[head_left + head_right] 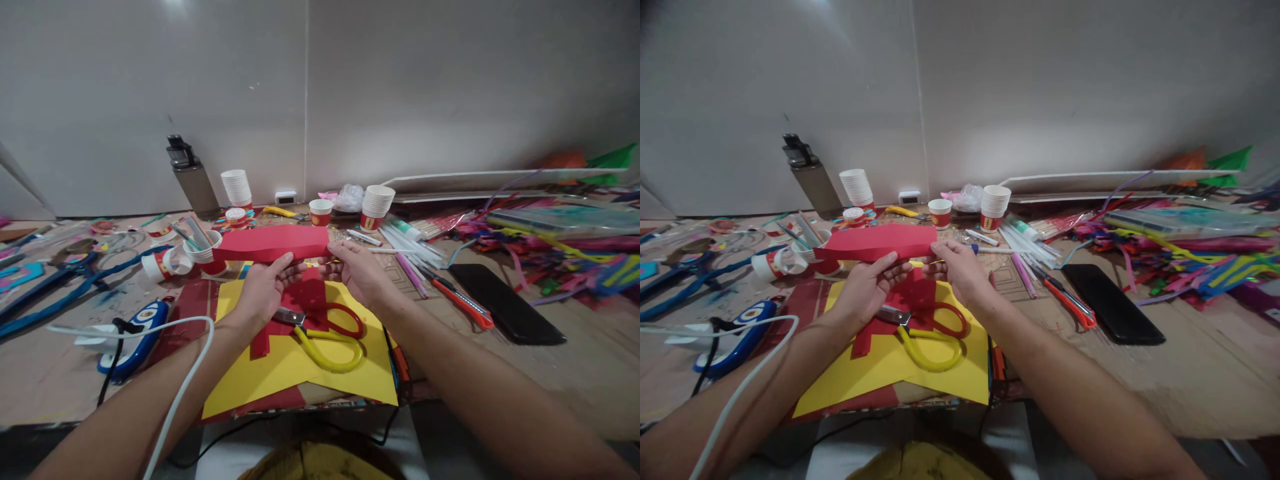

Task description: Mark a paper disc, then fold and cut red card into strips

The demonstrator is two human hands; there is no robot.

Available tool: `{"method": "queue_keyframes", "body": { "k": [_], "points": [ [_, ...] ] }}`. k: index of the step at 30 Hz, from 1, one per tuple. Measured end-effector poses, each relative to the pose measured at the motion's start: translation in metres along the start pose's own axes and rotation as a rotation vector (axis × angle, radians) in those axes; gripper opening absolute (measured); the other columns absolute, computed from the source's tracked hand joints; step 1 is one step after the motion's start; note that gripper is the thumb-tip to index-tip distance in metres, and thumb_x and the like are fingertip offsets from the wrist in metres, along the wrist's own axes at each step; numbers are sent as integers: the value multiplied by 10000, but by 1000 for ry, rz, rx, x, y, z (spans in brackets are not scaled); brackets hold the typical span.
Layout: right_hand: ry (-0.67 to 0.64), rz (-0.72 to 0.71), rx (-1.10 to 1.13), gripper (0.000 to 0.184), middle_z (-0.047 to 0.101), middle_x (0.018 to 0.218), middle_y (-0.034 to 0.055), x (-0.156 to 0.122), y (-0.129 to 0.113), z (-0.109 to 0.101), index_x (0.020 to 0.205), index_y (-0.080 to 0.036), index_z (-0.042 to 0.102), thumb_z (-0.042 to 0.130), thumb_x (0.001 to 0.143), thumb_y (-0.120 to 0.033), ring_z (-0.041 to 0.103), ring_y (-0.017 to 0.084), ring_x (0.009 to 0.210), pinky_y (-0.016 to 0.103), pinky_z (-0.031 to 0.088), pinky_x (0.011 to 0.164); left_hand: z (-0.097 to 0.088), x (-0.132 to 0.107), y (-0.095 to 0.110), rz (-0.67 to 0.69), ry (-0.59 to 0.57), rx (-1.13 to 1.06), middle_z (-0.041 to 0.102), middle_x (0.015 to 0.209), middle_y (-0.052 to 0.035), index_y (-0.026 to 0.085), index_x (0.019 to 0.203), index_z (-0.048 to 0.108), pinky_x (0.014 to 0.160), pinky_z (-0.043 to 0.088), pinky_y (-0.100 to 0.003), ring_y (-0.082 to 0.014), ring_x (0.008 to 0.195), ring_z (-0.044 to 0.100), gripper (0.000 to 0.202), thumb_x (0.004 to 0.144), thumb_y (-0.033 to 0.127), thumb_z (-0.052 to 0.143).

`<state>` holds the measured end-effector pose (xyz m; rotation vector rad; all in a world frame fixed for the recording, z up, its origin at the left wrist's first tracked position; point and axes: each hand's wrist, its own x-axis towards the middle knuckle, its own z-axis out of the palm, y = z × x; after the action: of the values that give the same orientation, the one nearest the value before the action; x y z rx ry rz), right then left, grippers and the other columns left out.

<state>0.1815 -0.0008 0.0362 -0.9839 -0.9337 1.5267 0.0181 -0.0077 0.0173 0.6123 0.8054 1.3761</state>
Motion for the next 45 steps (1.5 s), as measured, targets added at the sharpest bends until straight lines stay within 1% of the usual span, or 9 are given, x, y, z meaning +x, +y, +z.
{"method": "queue_keyframes", "body": {
  "k": [3,7,14,20,25,29,39,45],
  "points": [
    [-6,28,8,130,653,623,-1,-1,-1,0,746,-189,538,616,813,-269,623,116,498,233,522,523,0,1,0,-3,-2,-3,713,707,-86,69,755,685,699,552,-276,-169,685,695,185,650,191,776],
    [23,51,-6,132,652,609,12,0,-1,0,742,-182,539,589,838,-259,627,122,494,229,523,505,-1,1,-2,-8,-20,-10,716,704,-88,77,739,679,686,555,-274,-174,679,697,167,653,187,772],
    [40,16,-54,140,635,576,-13,2,0,0,714,-187,533,642,785,-239,613,113,469,232,533,504,-4,2,-4,-17,-30,-8,718,714,-93,87,738,681,708,557,-287,-189,724,706,150,663,188,763],
    [33,12,-67,158,645,603,3,1,0,-1,693,-182,541,638,789,-262,618,117,496,242,537,518,-4,2,-4,-17,-18,-2,717,713,-94,88,738,682,710,554,-299,-195,719,706,162,651,193,769],
    [34,22,-50,150,646,606,7,0,-1,-1,692,-179,538,623,797,-245,622,117,496,240,535,522,-3,1,-4,-12,-17,-18,719,718,-85,90,732,684,691,557,-288,-188,705,705,164,637,184,779],
    [32,22,-50,149,646,600,7,0,-2,0,690,-181,540,625,793,-246,624,121,501,235,532,514,-2,1,-3,-18,-17,-24,720,716,-87,86,734,686,678,559,-282,-183,694,703,153,646,178,771],
    [32,20,-63,161,645,600,8,0,-1,-1,683,-179,545,646,778,-262,619,120,501,242,532,520,-4,3,-5,-16,-14,-12,718,710,-88,93,731,683,711,559,-294,-188,709,707,134,663,181,757],
    [35,19,-60,152,653,603,11,-1,-1,0,687,-179,545,633,788,-252,624,124,502,244,531,517,-4,3,-4,-21,-16,-27,716,697,-83,90,727,689,681,561,-279,-181,693,703,111,669,166,746]
  ]
}}
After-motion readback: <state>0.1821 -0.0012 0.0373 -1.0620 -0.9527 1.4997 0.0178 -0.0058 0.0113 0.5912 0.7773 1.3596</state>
